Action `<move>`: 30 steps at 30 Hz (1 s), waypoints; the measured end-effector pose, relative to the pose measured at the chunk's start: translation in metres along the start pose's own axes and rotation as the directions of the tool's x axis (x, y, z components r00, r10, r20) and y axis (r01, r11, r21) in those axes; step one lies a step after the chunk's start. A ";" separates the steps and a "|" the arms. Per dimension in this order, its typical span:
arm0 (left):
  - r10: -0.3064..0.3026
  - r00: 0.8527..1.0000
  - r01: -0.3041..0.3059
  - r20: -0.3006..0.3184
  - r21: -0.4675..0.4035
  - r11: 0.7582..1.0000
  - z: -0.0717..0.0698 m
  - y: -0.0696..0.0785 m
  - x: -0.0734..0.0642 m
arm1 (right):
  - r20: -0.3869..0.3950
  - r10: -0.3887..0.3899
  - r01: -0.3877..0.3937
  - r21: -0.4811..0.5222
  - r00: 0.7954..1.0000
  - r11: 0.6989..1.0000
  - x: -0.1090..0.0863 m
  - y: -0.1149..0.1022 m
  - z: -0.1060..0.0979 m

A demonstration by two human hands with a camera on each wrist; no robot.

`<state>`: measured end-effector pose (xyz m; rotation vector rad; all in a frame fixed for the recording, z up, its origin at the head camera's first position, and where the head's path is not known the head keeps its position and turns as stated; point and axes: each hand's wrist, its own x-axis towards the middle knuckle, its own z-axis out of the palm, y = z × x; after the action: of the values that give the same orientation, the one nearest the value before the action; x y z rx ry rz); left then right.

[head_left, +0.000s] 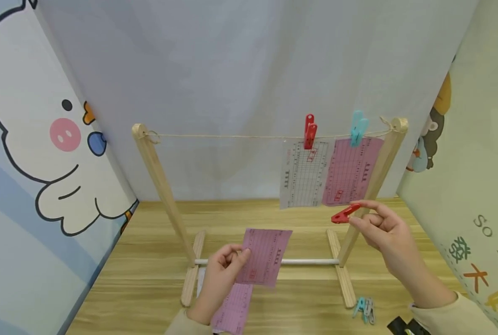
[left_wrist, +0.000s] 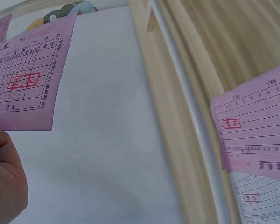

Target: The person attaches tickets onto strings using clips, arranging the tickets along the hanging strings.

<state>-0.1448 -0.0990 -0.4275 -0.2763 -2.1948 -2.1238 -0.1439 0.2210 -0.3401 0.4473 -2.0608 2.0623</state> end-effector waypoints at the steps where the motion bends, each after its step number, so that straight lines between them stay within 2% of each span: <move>1: -0.002 1.000 0.002 -0.003 -0.003 1.000 0.000 0.003 0.002 | 0.009 -0.012 0.012 -0.003 1.000 1.000 0.003 -0.003 0.002; 5: 0.003 1.000 -0.003 -0.005 -0.014 1.000 0.000 0.013 0.011 | 0.043 -0.053 0.054 -0.023 0.998 0.998 0.012 -0.016 0.008; 11: 0.030 0.999 -0.030 -0.024 -0.034 0.999 0.002 0.027 0.022 | 0.045 -0.074 0.081 -0.197 0.996 0.977 0.028 -0.038 0.019; 18: 0.067 0.996 -0.070 -0.064 -0.048 0.996 0.000 0.041 0.032 | 0.076 -0.100 0.113 -0.184 0.992 0.976 0.043 -0.060 0.029; 24: 0.102 0.991 -0.107 -0.081 -0.048 0.993 -0.001 0.053 0.041 | 0.091 -0.152 0.174 -0.311 0.984 0.934 0.055 -0.075 0.034; 30: 0.119 0.990 -0.124 -0.080 -0.066 0.990 -0.001 0.064 0.050 | 0.114 -0.157 0.189 -0.394 0.981 0.899 0.066 -0.084 0.039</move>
<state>-0.1819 -0.0945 -0.3558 -0.3202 -2.0105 -2.1132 -0.1736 0.1779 -0.2394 0.6198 -2.3189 1.4864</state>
